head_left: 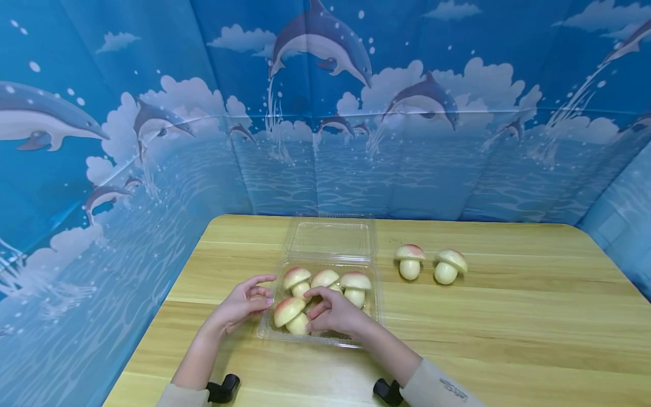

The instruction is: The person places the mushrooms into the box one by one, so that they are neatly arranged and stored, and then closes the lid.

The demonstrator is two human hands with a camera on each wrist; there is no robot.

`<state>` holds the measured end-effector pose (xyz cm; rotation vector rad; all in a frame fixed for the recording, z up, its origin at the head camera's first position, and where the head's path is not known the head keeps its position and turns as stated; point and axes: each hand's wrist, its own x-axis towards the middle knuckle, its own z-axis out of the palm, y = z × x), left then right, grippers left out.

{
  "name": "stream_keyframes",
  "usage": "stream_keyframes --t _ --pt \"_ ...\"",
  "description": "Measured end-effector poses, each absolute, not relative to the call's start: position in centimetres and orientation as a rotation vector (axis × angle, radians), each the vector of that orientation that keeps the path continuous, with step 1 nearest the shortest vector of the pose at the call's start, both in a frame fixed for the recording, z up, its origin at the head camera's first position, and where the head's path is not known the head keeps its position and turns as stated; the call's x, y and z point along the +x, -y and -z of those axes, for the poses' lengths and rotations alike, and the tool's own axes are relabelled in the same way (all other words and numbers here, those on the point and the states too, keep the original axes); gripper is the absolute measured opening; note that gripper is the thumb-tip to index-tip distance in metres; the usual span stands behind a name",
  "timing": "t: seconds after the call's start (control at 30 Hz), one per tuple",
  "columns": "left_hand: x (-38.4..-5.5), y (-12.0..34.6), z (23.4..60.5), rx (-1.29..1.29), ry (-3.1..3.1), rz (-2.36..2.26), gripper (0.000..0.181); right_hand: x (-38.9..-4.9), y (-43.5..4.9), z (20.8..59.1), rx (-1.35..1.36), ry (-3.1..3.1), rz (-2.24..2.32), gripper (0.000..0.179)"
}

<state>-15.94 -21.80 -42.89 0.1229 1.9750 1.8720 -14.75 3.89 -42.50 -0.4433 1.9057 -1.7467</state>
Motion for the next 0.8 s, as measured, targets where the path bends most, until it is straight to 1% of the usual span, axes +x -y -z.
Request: stream_keyframes --t 0.3,0.8 --pt "-15.8 21.9 42.9 0.136 -1.978 -1.866 0.064 -14.4 -5.0 41.9 -0.4 -1.877 1.755 0.057" --pt "-15.9 21.9 42.9 0.143 -1.961 -1.879 0.064 -13.8 -7.6 41.6 -0.443 -1.893 1.728 0.056"
